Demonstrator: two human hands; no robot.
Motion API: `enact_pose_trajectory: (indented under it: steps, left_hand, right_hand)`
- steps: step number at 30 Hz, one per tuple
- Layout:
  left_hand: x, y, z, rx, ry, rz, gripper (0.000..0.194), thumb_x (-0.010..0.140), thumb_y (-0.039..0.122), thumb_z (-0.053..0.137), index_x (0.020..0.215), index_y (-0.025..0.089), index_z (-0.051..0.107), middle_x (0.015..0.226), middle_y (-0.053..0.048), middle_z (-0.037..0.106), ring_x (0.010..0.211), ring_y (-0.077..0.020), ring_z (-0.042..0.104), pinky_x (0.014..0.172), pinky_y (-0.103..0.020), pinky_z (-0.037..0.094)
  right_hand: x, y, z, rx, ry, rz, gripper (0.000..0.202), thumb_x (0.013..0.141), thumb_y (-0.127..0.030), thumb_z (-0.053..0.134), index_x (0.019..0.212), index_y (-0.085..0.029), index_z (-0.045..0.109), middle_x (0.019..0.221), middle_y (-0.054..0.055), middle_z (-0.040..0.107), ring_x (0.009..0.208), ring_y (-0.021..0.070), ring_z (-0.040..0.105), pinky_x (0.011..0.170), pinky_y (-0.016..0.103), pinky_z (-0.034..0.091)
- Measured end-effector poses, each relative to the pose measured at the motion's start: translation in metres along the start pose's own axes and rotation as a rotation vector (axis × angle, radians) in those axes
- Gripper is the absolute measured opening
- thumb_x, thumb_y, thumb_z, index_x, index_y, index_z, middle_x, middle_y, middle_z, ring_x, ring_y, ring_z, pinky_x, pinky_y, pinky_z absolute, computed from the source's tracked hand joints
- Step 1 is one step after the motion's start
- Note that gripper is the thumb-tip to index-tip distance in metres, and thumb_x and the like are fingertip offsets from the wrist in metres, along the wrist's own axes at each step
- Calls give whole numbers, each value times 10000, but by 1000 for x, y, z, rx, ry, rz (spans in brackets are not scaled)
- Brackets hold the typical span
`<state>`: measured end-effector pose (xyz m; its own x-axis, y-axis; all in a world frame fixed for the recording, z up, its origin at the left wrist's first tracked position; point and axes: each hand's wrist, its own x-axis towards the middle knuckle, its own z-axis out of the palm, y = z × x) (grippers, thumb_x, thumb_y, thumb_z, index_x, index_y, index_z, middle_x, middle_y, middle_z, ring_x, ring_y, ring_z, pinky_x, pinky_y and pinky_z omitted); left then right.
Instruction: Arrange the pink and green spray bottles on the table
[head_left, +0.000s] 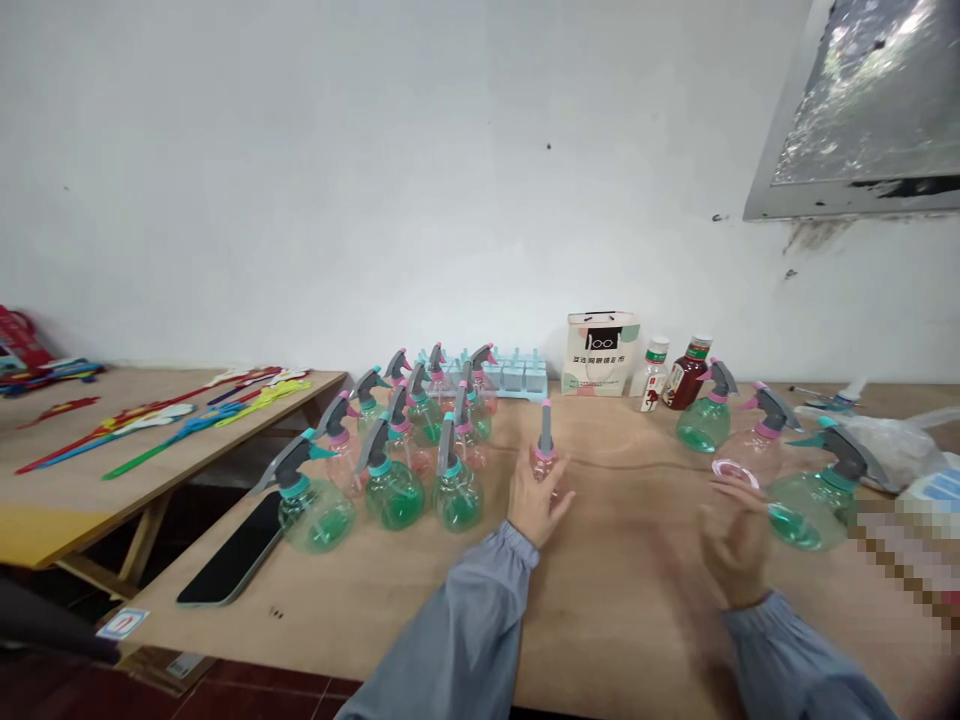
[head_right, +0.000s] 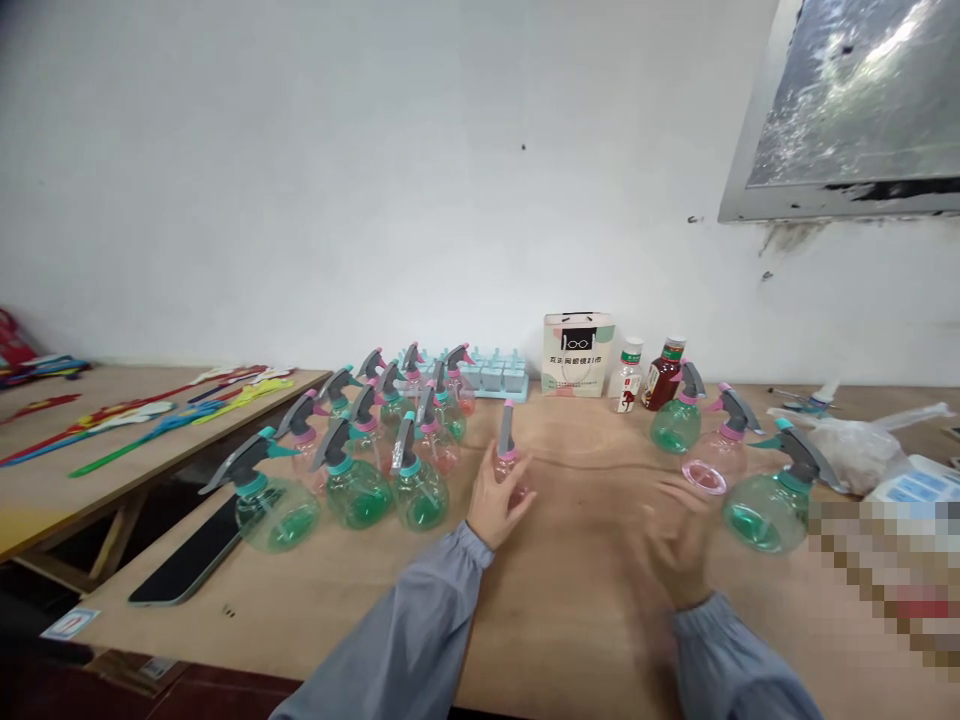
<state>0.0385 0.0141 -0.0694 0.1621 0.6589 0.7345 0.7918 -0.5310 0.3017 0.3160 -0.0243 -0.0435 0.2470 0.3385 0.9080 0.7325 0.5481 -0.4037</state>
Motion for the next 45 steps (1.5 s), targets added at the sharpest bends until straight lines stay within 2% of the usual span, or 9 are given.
enact_pose_trajectory:
  steps: [4, 8, 14, 18, 20, 24, 28, 38, 45]
  left_hand:
    - [-21, 20, 2, -54, -40, 105, 711, 772, 249, 700, 1432, 342, 453, 1611, -47, -252, 1469, -498, 90, 1073, -632, 368]
    - [-34, 31, -9, -27, -57, 147, 701, 748, 303, 718, 1405, 339, 478, 1610, -83, -255, 1452, -547, -5, 1008, -769, 283]
    - [-42, 9, -54, 14, 325, 360, 429, 798, 294, 600, 1225, 322, 611, 1473, -100, 419, 1365, -356, 421, 1087, -607, 337]
    - [-29, -25, -79, 146, 787, -82, 447, 813, 294, 587, 1252, 251, 515, 1284, -131, 490, 1228, -286, 520, 1014, -487, 442]
    - [-21, -39, -85, 191, 851, -322, 572, 804, 371, 624, 1315, 202, 430, 1334, -169, 461, 1256, -302, 492, 1034, -507, 413]
    - [-13, -53, -85, 178, 585, -566, 687, 776, 456, 664, 1343, 184, 389, 1269, -170, 576, 1181, -331, 559, 1009, -555, 383]
    - [-19, -51, -71, 157, 385, -524, 517, 819, 403, 596, 1258, 161, 467, 1140, -163, 633, 1102, -327, 606, 918, -496, 442]
    - [-20, -36, -42, 174, 350, -287, 481, 852, 395, 573, 1246, 134, 485, 1118, -171, 638, 1079, -299, 612, 910, -429, 436]
    - [-19, -37, -40, 191, 338, -275, 483, 852, 397, 566, 1248, 134, 483, 1098, -166, 640, 1074, -293, 615, 912, -421, 427]
  right_hand:
    - [-5, -58, 67, 284, -489, 113, 607, 833, -434, 645, 1354, -245, 399, 1373, 133, 489, 1307, 295, 465, 1102, 534, 377]
    - [-3, -66, 105, 529, -773, 285, 814, 773, -477, 702, 1443, -250, 299, 1496, 136, 393, 1410, 288, 361, 1146, 504, 335]
    - [-2, -66, 111, 708, -695, 390, 637, 791, -424, 698, 1360, -273, 454, 1456, 96, 478, 1362, 255, 434, 1155, 471, 319]
    - [1, -64, 115, 765, -584, 548, 369, 786, -436, 676, 1120, -285, 634, 1174, 67, 667, 1210, 244, 564, 1058, 422, 430]
    - [3, -61, 120, 736, -533, 644, 290, 746, -424, 697, 995, -277, 672, 1025, 52, 702, 1128, 243, 606, 1037, 415, 440]
    - [11, -59, 128, 825, -530, 808, 275, 709, -406, 682, 939, -256, 679, 964, 43, 720, 1054, 249, 650, 943, 408, 501]
    - [18, -68, 128, 1111, -692, 926, 423, 700, -485, 656, 1039, -232, 670, 922, 69, 741, 955, 283, 699, 781, 401, 560]
    - [19, -93, 117, 1112, -780, 838, 414, 722, -549, 666, 990, -233, 675, 883, 51, 729, 667, 184, 643, 501, 269, 455]
    - [23, -92, 120, 1100, -780, 857, 392, 660, -626, 645, 784, -255, 638, 795, 67, 709, 860, 274, 669, 654, 353, 531]
